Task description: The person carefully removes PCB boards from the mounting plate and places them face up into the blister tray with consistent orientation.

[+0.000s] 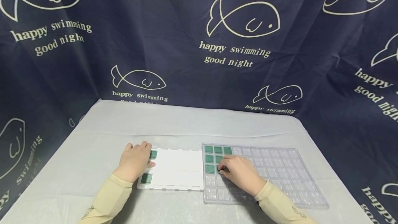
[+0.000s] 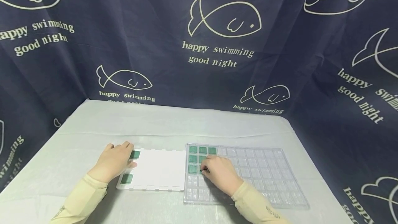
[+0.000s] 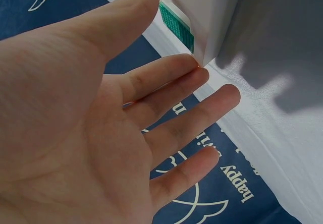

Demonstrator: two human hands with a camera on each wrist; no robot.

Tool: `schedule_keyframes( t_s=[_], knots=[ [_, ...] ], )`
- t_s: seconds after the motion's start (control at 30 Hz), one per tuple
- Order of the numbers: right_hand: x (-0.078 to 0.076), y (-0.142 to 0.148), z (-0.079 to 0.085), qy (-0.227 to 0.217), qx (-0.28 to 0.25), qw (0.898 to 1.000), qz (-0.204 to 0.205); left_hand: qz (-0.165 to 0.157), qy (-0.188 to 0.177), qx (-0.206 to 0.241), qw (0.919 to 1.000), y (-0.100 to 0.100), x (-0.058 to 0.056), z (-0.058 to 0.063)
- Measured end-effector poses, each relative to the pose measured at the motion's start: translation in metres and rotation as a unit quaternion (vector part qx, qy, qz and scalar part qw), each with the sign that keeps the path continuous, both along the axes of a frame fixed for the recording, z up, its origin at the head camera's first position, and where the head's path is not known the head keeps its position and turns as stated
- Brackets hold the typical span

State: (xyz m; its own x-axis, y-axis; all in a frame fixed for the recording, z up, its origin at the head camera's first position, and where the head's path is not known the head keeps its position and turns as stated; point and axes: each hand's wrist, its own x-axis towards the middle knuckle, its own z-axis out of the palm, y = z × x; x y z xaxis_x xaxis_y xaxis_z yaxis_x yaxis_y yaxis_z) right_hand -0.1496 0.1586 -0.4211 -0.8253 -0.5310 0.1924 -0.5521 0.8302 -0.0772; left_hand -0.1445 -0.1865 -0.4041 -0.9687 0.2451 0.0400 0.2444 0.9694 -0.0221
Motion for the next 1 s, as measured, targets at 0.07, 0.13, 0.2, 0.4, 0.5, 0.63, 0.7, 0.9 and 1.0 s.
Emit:
schedule_keyframes(
  t_s=[0.07, 0.13, 0.2, 0.4, 0.5, 0.63, 0.7, 0.9, 1.0],
  knots=[
    [0.0005, -0.0002, -0.0003, -0.003, -0.002, 1.0, -0.003, -0.001, 0.002, 0.001, 1.0, -0.0002, 0.0, -0.0001],
    [0.001, -0.0001, -0.0009, -0.007, -0.004, 1.0, -0.006, -0.003, 0.005, 0.001, 1.0, -0.0002, 0.0002, -0.0002],
    [0.0013, -0.0001, -0.0017, -0.011, -0.005, 1.0, -0.008, -0.005, 0.007, 0.002, 1.0, -0.0002, 0.0004, -0.0002],
    [0.0007, -0.001, -0.0023, -0.014, -0.008, 1.0, -0.008, -0.005, 0.009, 0.002, 0.9999, -0.0003, 0.0013, 0.0007],
    [0.0001, -0.0013, -0.0021, -0.011, -0.007, 1.0, -0.008, -0.005, 0.01, 0.005, 0.9999, -0.0006, 0.0014, 0.0011],
    [-0.0003, -0.002, -0.0012, -0.006, -0.005, 1.0, -0.006, -0.002, 0.007, 0.009, 0.9999, -0.0011, 0.0009, 0.0015],
    [-0.0004, -0.0025, -0.0008, -0.005, -0.003, 1.0, -0.006, -0.001, 0.004, 0.01, 0.9999, -0.0011, 0.0011, 0.0021],
    [-0.0004, -0.0037, 0.0001, -0.009, 0.001, 1.0, -0.008, 0.0, 0.001, 0.013, 0.9999, -0.0006, 0.0036, 0.0039],
    [-0.0008, -0.0042, 0.0004, -0.014, 0.003, 1.0, -0.01, 0.001, 0.001, 0.014, 0.9999, -0.0008, 0.0036, 0.0035]
  ],
)
